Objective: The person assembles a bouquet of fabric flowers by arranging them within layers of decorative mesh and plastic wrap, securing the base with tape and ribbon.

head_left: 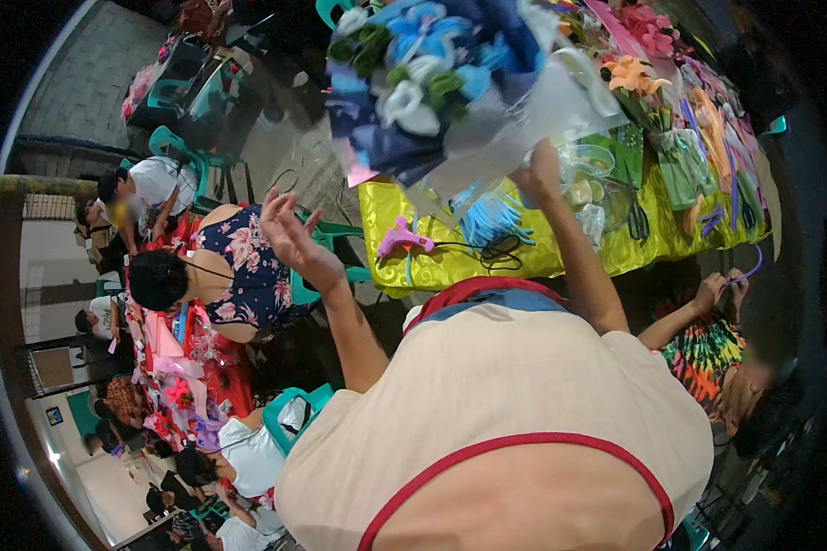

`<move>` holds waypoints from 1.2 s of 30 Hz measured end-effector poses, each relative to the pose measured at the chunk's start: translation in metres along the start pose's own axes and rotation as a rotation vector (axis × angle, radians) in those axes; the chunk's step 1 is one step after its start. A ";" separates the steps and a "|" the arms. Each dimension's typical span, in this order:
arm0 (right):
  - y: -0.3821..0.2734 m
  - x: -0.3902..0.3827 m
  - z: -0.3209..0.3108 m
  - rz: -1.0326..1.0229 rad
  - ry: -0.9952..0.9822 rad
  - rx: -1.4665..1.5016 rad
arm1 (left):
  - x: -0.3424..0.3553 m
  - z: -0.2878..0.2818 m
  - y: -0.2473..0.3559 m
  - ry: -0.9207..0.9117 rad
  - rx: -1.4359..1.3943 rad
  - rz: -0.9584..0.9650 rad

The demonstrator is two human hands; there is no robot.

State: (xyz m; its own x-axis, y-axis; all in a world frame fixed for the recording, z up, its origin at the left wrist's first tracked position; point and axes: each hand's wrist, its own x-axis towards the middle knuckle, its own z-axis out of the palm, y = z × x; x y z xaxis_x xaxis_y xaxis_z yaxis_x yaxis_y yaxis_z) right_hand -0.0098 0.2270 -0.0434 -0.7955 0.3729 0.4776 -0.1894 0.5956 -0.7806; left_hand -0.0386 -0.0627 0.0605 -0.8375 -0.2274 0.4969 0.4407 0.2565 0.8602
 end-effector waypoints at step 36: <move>-0.072 -0.047 0.155 -0.011 0.160 0.121 | -0.031 0.063 -0.088 -0.529 -0.234 -0.127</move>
State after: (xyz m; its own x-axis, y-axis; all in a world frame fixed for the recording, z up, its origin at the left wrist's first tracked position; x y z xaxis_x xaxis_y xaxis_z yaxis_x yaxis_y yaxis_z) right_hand -0.0482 0.0558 -0.0718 -0.6931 0.4814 0.5366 -0.2725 0.5142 -0.8132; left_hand -0.0712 -0.0190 -0.0378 -0.9090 0.2723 0.3156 0.3360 0.0303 0.9414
